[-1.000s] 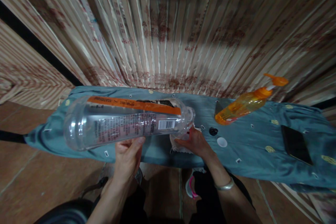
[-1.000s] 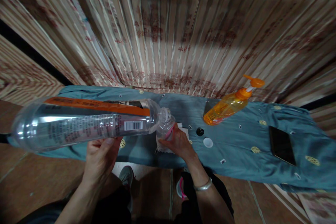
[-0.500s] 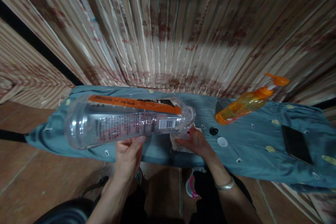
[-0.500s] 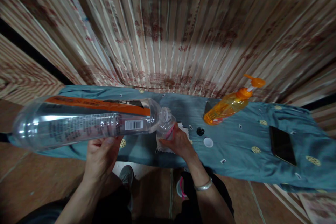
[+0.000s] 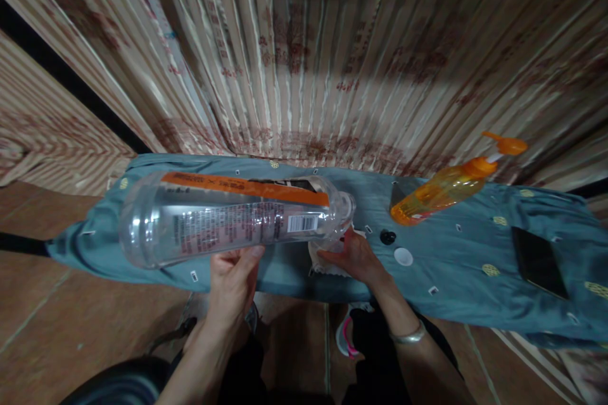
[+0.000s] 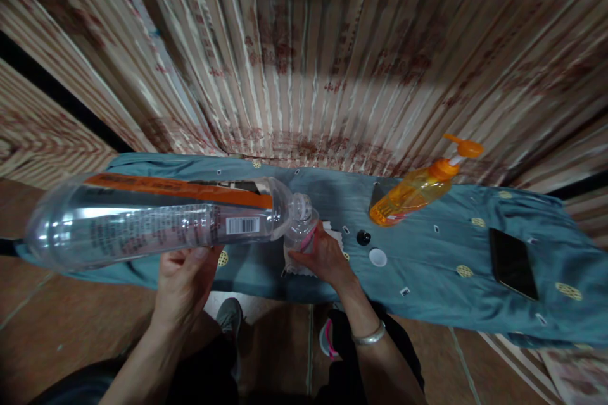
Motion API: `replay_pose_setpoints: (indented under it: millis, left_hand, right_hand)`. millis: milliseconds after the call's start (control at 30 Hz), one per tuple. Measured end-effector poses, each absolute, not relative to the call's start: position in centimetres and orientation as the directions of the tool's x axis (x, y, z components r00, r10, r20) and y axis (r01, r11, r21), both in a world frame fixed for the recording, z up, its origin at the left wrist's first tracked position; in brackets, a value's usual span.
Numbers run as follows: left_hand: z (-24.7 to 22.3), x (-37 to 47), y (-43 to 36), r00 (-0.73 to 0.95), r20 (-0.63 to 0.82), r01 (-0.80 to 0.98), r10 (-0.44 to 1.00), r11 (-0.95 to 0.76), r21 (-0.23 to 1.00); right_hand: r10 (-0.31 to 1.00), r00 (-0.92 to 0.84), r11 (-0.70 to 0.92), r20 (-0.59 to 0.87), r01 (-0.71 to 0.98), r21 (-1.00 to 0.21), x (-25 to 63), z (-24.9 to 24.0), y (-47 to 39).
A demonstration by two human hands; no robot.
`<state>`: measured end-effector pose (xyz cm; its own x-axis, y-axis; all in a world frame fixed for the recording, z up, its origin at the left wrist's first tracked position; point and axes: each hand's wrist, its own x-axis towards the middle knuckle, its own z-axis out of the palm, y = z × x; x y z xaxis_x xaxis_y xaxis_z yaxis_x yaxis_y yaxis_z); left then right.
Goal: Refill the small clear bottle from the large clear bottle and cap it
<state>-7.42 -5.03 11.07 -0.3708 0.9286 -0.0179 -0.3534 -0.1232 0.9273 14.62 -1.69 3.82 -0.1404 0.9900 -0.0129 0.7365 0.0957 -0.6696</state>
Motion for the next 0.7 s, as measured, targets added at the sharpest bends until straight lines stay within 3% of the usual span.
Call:
replay_pose_setpoints:
  millis: [333,700]
  left_hand:
    - [10.53,-7.64,-4.95,-0.359,0.031,-0.356,0.933,-0.167,0.919]
    - [11.04,-7.41,-5.05,-0.364,-0.022,-0.361,0.931,-0.12,0.925]
  right_hand:
    - [0.991,-0.137,0.097,-0.01,0.747,-0.658,14.64,3.71,-1.67]
    - [0.989,-0.146,0.11,0.003,0.733,-0.672,14.71,3.62,-1.68]
